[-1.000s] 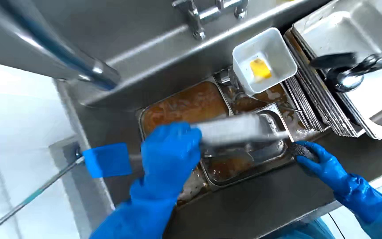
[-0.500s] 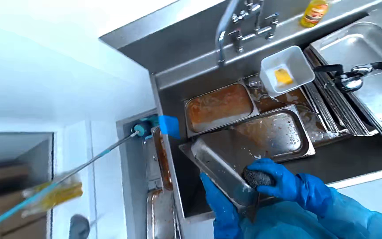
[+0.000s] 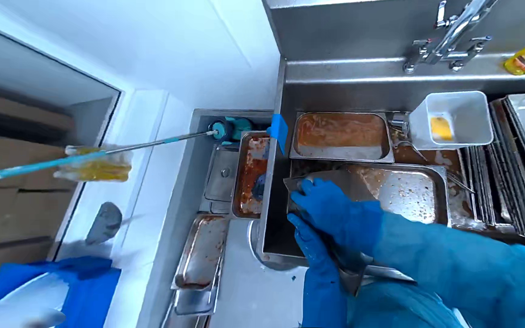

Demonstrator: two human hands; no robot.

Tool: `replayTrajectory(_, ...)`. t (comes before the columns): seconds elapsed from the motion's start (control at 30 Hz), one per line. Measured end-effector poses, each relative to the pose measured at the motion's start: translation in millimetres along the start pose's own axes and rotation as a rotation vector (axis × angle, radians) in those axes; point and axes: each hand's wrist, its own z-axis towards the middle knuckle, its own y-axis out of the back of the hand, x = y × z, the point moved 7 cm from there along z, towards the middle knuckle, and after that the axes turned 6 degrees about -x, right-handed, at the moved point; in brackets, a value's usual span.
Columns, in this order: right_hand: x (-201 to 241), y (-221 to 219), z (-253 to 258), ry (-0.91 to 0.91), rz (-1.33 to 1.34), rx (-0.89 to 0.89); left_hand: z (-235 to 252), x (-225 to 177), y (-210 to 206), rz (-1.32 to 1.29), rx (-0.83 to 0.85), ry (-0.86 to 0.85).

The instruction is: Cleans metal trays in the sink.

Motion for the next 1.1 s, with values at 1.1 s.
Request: replayTrajectory(1.1,-114,-11,33,0.045,0.785,-0.213,-9,-51,-52,0.867,-0.175,-0.315)
